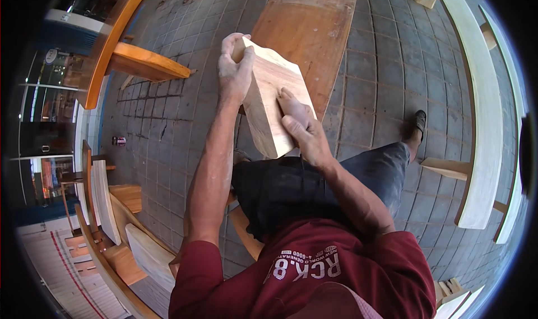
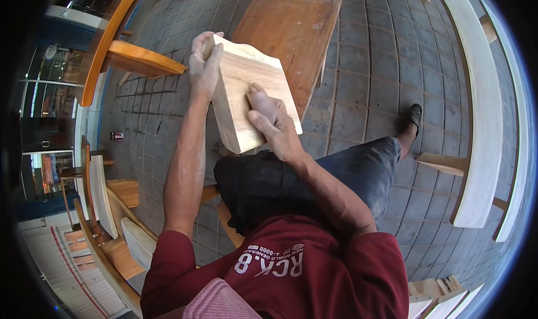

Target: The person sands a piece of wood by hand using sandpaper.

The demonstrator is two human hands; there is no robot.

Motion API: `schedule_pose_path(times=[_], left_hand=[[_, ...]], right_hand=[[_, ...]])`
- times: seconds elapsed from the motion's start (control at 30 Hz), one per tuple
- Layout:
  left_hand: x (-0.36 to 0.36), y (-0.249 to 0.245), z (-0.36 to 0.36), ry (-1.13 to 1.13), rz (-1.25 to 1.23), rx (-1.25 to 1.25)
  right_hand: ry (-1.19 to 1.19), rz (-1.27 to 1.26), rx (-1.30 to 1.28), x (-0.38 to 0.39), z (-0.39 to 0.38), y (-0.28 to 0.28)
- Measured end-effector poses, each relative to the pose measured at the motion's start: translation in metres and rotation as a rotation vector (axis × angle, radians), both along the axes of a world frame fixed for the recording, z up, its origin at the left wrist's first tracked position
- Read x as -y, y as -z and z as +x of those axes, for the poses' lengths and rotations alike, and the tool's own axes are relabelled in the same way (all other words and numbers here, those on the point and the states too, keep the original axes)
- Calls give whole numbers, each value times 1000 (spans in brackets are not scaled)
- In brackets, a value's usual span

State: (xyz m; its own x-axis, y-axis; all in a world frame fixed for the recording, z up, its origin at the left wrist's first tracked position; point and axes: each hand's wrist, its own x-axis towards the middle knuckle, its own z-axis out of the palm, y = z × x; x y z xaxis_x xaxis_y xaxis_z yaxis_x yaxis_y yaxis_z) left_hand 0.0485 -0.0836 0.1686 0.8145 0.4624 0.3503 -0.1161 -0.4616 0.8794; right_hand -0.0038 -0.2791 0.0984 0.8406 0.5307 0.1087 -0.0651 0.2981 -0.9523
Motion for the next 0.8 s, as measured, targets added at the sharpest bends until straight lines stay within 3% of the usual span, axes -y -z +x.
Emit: schedule_pose_path(times=[0.13, 0.27, 0.37, 0.47, 0.53, 0.57, 0.67, 0.73, 0.8], left_hand=[[13, -6, 6, 21, -25, -31], [24, -12, 12, -23, -23, -100], [26, -11, 16, -9, 2, -81], [29, -13, 19, -3, -2, -96], [27, -5, 25, -13, 166, -41], [30, -9, 27, -18, 253, -11], [43, -26, 26, 88, 314, -144], [41, -22, 33, 234, 483, -103], [37, -21, 38, 366, 482, -143]], right_hand=[[-21, 146, -270, 9, 12, -30], [84, 461, -515, 11, 26, -34], [217, 260, -439, 18, 34, -20], [246, -11, -159, 32, 39, -12], [298, -149, 41, 36, 44, -1], [287, -115, -7, 35, 47, 0], [227, -51, -101, 31, 60, -11], [165, -68, -103, 32, 72, -31], [181, -370, 155, 32, 92, -45]])
